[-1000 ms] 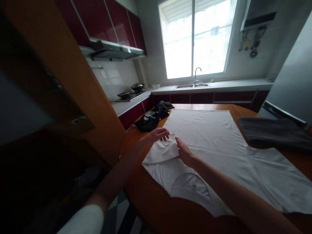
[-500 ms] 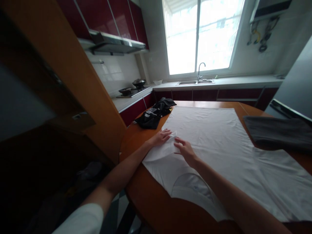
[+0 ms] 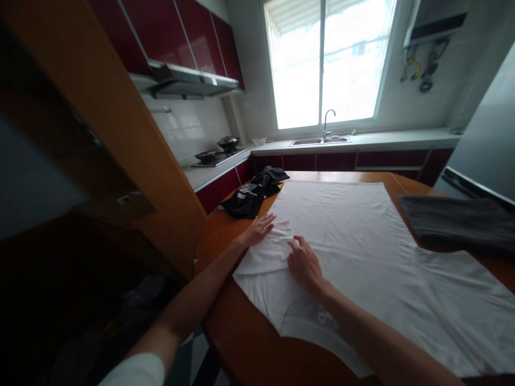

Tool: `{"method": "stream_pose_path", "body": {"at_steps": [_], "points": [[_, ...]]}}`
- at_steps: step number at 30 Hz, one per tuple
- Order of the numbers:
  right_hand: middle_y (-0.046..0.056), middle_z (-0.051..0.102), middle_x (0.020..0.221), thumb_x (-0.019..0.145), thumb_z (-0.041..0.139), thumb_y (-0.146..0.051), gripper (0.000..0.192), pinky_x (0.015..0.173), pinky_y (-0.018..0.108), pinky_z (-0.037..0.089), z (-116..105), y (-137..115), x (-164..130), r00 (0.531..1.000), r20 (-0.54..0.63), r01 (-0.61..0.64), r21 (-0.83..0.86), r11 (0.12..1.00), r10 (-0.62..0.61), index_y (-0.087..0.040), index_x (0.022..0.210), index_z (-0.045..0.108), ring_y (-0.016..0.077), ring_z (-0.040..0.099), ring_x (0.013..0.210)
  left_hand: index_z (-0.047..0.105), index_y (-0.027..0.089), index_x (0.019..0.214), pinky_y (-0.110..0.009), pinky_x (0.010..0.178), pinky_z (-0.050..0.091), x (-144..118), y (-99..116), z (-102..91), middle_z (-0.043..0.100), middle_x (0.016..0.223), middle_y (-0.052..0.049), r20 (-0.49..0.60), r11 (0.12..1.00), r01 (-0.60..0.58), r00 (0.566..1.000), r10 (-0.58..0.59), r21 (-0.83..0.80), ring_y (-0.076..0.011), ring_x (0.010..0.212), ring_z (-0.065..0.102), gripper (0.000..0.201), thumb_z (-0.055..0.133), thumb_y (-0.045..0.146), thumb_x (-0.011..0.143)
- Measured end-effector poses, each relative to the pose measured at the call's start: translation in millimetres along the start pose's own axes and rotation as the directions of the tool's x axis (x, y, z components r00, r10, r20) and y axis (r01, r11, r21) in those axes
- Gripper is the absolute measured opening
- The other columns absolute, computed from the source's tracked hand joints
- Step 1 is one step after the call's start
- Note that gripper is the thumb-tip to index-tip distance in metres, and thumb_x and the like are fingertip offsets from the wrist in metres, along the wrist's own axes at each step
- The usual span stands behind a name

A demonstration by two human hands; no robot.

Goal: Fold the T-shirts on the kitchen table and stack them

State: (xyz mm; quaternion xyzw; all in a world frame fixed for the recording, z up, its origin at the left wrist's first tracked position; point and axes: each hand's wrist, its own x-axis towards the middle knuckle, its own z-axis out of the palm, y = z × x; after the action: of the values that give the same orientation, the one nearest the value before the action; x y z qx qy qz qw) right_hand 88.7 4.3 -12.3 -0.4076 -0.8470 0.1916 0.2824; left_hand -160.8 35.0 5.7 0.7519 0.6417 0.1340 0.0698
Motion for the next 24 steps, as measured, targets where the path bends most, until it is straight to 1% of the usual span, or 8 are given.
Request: {"method": "stream_pose_path", "body": {"at_steps": [2,4,9,12,15,17,19,24], "points": [[0.013,0.053,0.145,0.091,0.047,-0.018,0.043,0.112,0.042,0.039,-3,-5,-2,0.999,0.007,0.038,-0.095,0.995,-0.038,-0.018,0.129,0.066,0.0292,0.05,0.13,0.035,0.023,0.156,-0.061,0.121,0.018,-10,0,-4.1,0.031,0.164,-0.011,-0.024,1.0,-0.013,1.0,0.013,0.003,-0.028,0.154,0.02,0.055,0.026,0.046,0.107],[0.012,0.051,0.15,0.096,0.045,-0.024,0.043,0.116,0.042,0.035,-4,-6,-3,0.995,0.049,0.094,-0.116,0.989,-0.089,-0.017,0.134,0.063,0.0287,0.044,0.137,0.034,0.02,0.157,-0.059,0.121,0.018,-24,2,-2.7,0.029,0.164,-0.013,-0.01,0.999,-0.033,0.999,0.033,0.017,-0.0284,0.154,0.02,0.057,0.026,0.046,0.107],[0.013,0.034,0.162,0.099,0.042,-0.034,0.055,0.123,0.048,0.02,5,-1,-3,0.959,0.248,0.173,-0.114,0.978,-0.14,-0.014,0.15,0.046,0.0278,0.025,0.152,0.026,0.026,0.16,-0.056,0.123,0.016,-67,12,11.0,0.018,0.168,-0.01,0.089,0.996,-0.06,0.995,0.054,0.064,-0.0286,0.155,0.013,0.064,0.031,0.056,0.104],[0.014,0.03,0.164,0.099,0.042,-0.035,0.058,0.123,0.05,0.016,8,-1,-4,0.949,0.291,0.164,-0.132,0.978,-0.12,-0.013,0.153,0.042,0.0282,0.021,0.153,0.023,0.028,0.161,-0.055,0.123,0.014,-86,18,13.3,0.015,0.168,-0.009,0.082,0.995,-0.053,0.996,0.046,0.084,-0.0279,0.156,0.012,0.066,0.031,0.058,0.103],[0.014,0.028,0.164,0.098,0.042,-0.034,0.059,0.123,0.051,0.015,6,-2,-5,0.948,0.296,0.163,-0.141,0.977,-0.115,-0.013,0.154,0.041,0.0278,0.021,0.153,0.025,0.028,0.161,-0.055,0.124,0.013,-97,21,10.7,0.016,0.168,-0.009,0.122,0.994,-0.048,0.992,0.035,0.099,-0.0284,0.156,0.01,0.066,0.031,0.059,0.103],[0.014,0.027,0.164,0.098,0.042,-0.034,0.059,0.123,0.052,0.015,5,-4,-5,0.948,0.295,0.167,-0.144,0.975,-0.119,-0.013,0.154,0.041,0.028,0.021,0.153,0.025,0.028,0.161,-0.056,0.123,0.014,-98,20,7.6,0.014,0.168,-0.009,0.163,0.993,-0.049,0.986,0.032,0.103,-0.0289,0.156,0.009,0.067,0.031,0.06,0.103],[0.014,0.028,0.164,0.098,0.041,-0.033,0.06,0.123,0.052,0.015,5,-4,-5,0.947,0.298,0.171,-0.143,0.975,-0.122,-0.012,0.154,0.041,0.0281,0.021,0.153,0.025,0.027,0.16,-0.056,0.123,0.015,-90,17,4.3,0.015,0.168,-0.01,0.162,0.993,-0.041,0.987,0.023,0.107,-0.0288,0.155,0.011,0.067,0.031,0.06,0.103],[0.015,0.029,0.164,0.097,0.042,-0.033,0.059,0.123,0.054,0.015,7,-2,-4,0.945,0.301,0.175,-0.139,0.975,-0.127,-0.013,0.153,0.042,0.0284,0.02,0.154,0.029,0.017,0.159,-0.053,0.122,0.022,-45,3,4.1,0.024,0.165,-0.016,0.032,0.995,0.004,0.999,-0.007,0.096,-0.0275,0.154,0.019,0.062,0.025,0.05,0.106]]}}
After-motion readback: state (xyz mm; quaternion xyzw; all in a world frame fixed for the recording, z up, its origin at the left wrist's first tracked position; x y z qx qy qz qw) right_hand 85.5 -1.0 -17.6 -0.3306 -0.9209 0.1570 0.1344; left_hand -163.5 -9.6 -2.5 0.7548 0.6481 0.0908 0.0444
